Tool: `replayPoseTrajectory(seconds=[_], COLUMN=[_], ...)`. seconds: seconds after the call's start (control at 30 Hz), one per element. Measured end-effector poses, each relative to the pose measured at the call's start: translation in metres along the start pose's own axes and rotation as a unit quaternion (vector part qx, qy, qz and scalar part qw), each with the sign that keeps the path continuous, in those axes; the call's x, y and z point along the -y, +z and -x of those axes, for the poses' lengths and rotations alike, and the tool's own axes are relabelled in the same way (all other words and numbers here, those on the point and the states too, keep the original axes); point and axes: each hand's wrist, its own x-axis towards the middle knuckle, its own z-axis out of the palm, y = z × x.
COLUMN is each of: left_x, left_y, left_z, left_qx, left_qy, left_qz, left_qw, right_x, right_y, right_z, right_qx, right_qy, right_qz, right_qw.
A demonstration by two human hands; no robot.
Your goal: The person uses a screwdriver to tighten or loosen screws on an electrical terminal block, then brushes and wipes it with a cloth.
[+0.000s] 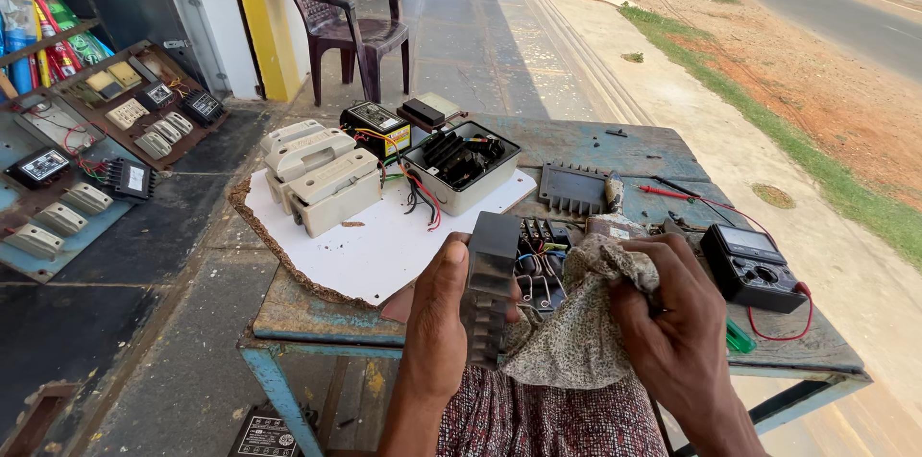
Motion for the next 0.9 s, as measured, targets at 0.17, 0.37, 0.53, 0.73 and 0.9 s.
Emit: replayPoseTrajectory(seconds=[0.17,0.37,0.53,0.73,0.9], left_x=[0.007,0.011,0.005,0.006,0.011], left_y=[0.008,0.013,0.011,0.018,0.023], left_z=[0.005,0.008,0.01,0.013,0.011], left_qx=[-0.03,-0.034,0.028,0.055,0.074], left_qy=[0.15,-0.052,-0.012,0.038,0.04], left_qz=[-0.156,-0.224,-0.313,-0.29,-0.265], left_qw=[0.976,0.973,0.949,0.955,0.96], right_x=[0.032,0.04,0.033,0.045,0.048], right_y=[0.006,0.034,0.028,0.017,0.011], right_z=[0.012,-0.003,-0.01,-0.001,-0.004], right_qx=[0.02,0.056,0.125,0.123,0.089], right_qy=[-0.061,-0.093,-0.046,-0.018,-0.055], right_qz=[-0.218,-0.097,-0.059,-0.022,-0.043], right_qw=[0.974,0.989,0.989,0.992,0.994])
